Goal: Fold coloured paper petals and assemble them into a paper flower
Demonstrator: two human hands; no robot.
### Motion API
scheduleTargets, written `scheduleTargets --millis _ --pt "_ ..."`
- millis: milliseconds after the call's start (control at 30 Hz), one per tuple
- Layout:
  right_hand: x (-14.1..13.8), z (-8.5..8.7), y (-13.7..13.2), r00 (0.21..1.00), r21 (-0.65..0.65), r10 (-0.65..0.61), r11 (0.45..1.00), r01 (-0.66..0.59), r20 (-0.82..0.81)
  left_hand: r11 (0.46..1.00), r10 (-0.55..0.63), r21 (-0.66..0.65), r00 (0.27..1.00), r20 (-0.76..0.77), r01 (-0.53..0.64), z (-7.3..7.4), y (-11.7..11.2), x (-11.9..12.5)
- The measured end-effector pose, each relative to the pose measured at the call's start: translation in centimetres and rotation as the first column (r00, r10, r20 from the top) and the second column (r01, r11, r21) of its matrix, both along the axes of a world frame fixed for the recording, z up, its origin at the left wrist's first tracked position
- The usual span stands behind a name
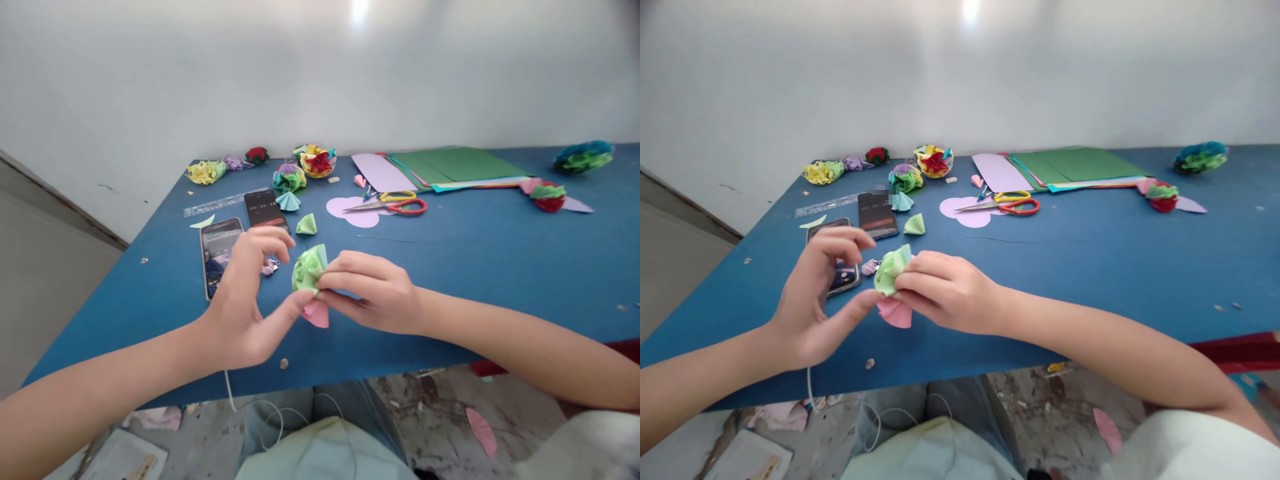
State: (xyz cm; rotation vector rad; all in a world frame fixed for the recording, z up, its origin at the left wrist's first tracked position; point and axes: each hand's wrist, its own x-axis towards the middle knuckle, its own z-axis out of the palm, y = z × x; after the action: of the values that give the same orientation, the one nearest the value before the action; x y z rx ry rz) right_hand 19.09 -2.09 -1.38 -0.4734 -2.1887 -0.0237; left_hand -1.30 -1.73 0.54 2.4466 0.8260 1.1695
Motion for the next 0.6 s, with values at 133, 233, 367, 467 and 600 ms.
scheduleTargets --millis 133,233,367,467,600 --pt "0.0 0.7 -0.2 0.99 -0.14 0.1 0.984 -0.114 -0.1 0.668 -0.162 -0.65 0.923 0.349 0.363 -0.4 0.4 0.4" --pt "0.1 0.5 -0.2 0.986 -0.257 0.149 0.953 -0.164 -0.074 0.367 -0.177 -0.808 0.887 0.427 0.462 -1.1 0.0 1.0" --pt "0.5 -0.1 0.3 0.996 -0.22 0.094 0.971 -0.09 0.006 0.25 0.01 -0.876 0.903 0.429 0.413 -1.0 -0.7 1.4" --pt "0.9 -0.3 0.6 0.994 -0.053 0.07 0.996 -0.066 0.085 0.348 0.02 -0.851 0.905 0.425 0.392 -0.8 -0.5 1.3" --pt "1.4 -0.2 0.5 0.984 0.154 0.005 0.988 -0.034 0.18 0.486 -0.029 -0.808 0.93 0.366 0.333 -1.4 -0.1 1.2"
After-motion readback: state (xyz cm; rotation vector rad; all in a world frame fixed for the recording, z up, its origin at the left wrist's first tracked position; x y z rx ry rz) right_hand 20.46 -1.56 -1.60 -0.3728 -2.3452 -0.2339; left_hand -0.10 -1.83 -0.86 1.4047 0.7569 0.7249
